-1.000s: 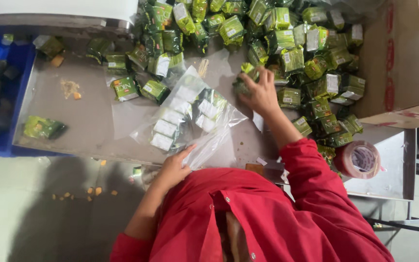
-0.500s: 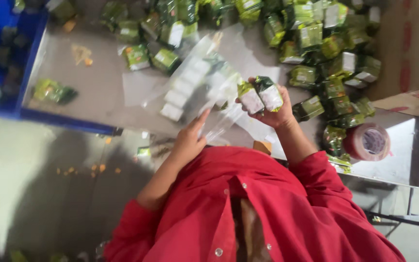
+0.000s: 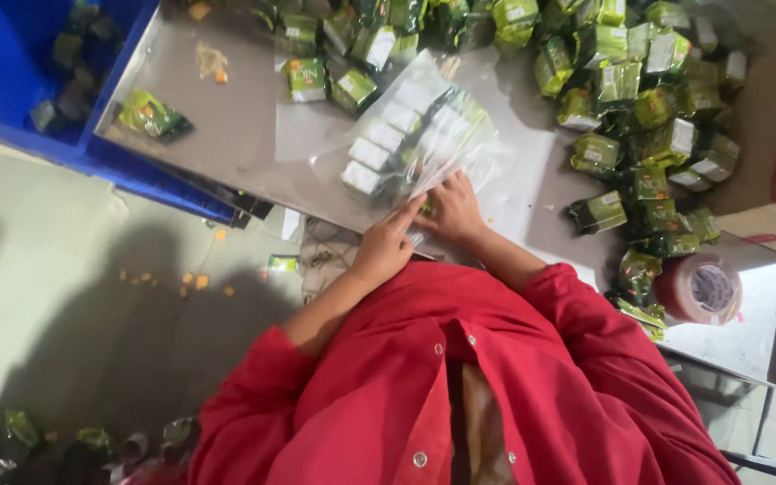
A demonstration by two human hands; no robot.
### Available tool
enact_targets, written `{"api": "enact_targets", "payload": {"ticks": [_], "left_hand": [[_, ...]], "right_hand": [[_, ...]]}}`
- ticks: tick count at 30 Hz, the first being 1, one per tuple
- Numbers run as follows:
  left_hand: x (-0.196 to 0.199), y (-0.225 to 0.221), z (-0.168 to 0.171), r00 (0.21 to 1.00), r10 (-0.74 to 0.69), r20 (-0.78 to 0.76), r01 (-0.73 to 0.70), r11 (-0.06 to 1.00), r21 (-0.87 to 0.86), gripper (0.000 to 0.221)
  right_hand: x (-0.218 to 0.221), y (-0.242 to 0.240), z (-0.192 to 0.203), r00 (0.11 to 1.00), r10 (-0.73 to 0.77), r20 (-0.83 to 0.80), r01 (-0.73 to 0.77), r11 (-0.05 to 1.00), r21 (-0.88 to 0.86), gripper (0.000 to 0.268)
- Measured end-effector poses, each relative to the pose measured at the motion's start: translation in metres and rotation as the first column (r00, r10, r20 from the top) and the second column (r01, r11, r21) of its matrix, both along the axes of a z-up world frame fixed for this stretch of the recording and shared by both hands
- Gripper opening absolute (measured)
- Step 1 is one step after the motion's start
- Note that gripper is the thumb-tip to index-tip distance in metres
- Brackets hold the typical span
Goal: The person gathers green packets into a plastic bag, seals the bag using a tape dispenser, and places the package into a cardboard box.
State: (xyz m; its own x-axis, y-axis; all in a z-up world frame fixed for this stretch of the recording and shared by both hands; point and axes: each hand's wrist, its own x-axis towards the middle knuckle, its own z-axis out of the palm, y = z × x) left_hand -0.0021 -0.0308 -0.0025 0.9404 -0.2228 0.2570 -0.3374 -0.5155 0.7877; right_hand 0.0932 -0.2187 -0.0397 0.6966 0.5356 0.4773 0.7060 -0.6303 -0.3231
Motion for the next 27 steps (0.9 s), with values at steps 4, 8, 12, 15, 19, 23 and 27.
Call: {"api": "enact_targets", "payload": {"ticks": [4,8,12,15,19,23,27], "left_hand": [[0.002,0.004,-0.008,0.998,-0.004,0.063,0.005,1.000,-0.005,0.081],[0.006,-0.002,-0.003,0.998,-0.069,0.009,0.069,0.997,0.025,0.079],[0.010,-0.001,0.019,0.993,-0.048,-0.109,0.056,0.995,0.078,0.078],[0.011,0.000,0.023,0.985,-0.029,-0.169,0.040,0.997,0.063,0.078],[0.012,0.004,0.022,0.995,-0.029,-0.092,0.038,0.994,0.099,0.078],[0.018,0.003,0.031,0.999,-0.034,-0.024,0.037,0.989,0.142,0.078],[0.027,0.003,0.042,0.998,-0.003,-0.059,0.006,0.998,0.064,0.078]], "right_hand": [[-0.007,-0.014,-0.002,0.998,-0.063,-0.028,0.066,0.994,0.089,0.065],[0.023,-0.002,-0.019,0.975,-0.103,-0.197,0.110,0.994,0.027,0.055],[0.034,-0.060,0.021,0.815,0.009,-0.579,0.053,0.995,0.090,0.027],[0.019,-0.150,0.064,0.888,-0.205,-0.411,0.253,0.965,0.066,0.027],[-0.014,-0.256,0.097,0.788,-0.273,-0.553,0.358,0.932,0.050,0.028],[-0.025,-0.270,0.079,0.802,-0.218,-0.556,0.236,0.971,-0.039,0.069],[0.003,-0.268,0.062,0.733,-0.366,-0.573,0.347,0.926,-0.147,0.062]]}}
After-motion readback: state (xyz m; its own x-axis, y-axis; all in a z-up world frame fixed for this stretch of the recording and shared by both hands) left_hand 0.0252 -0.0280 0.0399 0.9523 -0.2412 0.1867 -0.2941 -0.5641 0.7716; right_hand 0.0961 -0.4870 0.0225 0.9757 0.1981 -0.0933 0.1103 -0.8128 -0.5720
